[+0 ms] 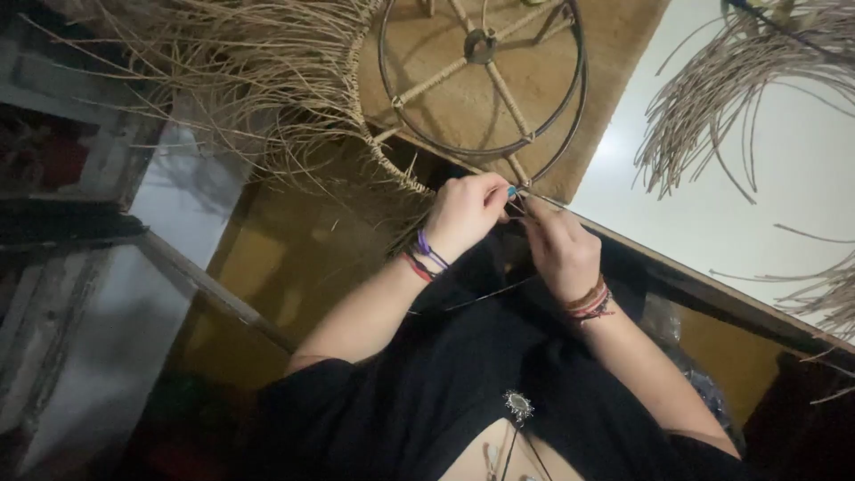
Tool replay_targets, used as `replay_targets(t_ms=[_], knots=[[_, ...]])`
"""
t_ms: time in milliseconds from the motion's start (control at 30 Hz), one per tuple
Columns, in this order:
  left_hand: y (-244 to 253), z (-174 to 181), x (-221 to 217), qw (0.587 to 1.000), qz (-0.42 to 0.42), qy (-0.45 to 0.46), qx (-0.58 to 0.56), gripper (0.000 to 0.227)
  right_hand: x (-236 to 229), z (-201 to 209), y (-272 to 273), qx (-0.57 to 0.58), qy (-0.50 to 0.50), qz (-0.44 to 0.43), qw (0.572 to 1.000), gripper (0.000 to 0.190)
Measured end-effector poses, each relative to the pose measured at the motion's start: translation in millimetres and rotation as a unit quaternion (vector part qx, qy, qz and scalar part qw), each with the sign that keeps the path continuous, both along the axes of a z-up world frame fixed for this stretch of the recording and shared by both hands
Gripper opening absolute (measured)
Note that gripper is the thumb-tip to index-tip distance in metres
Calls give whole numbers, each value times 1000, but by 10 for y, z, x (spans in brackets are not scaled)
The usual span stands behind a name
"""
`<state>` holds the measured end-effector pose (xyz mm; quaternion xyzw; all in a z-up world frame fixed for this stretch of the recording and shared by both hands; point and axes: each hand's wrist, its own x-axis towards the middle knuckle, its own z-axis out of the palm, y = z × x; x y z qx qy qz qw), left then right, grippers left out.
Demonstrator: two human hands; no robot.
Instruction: Weaving dried plant fibers onto a circular frame to create a decorative object.
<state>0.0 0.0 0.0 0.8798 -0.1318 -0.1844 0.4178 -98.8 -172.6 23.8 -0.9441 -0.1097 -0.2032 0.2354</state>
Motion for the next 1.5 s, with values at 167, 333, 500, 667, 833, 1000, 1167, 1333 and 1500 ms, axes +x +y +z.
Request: replay_targets(t_ms=[167,333,500,667,833,1000,1167,1333,1500], knots=[[209,128,-56,937,34,150,-313,31,51,-111,-73,163,150,46,974,13],[466,233,-353,845,45,187,-498,65,10,-379,45,602,384,23,700,14],[689,237,-500,840,-138,96,-516,105,35,-414,124,742,410,54,528,16],[847,451,-419,949,-109,-26,-295,60,69,-356,129,743,412,39,526,19],[947,623,-375,985,-165,23,-45,84,33,-390,196,737,408,26,538,17],[521,150,-471,925,-58,-317,-200,27,-15,-725,326,748,393,44,533,18],[448,75,-106,893,-9,-434,-121,14,32,-319,428,773,346,48,529,11],[480,42,106,899,73,-411,-131,8,-24,-451,415,777,339,19,531,5],[527,-471,253,923,185,-314,-126,13,-216,-766,360,765,364,-18,530,8]])
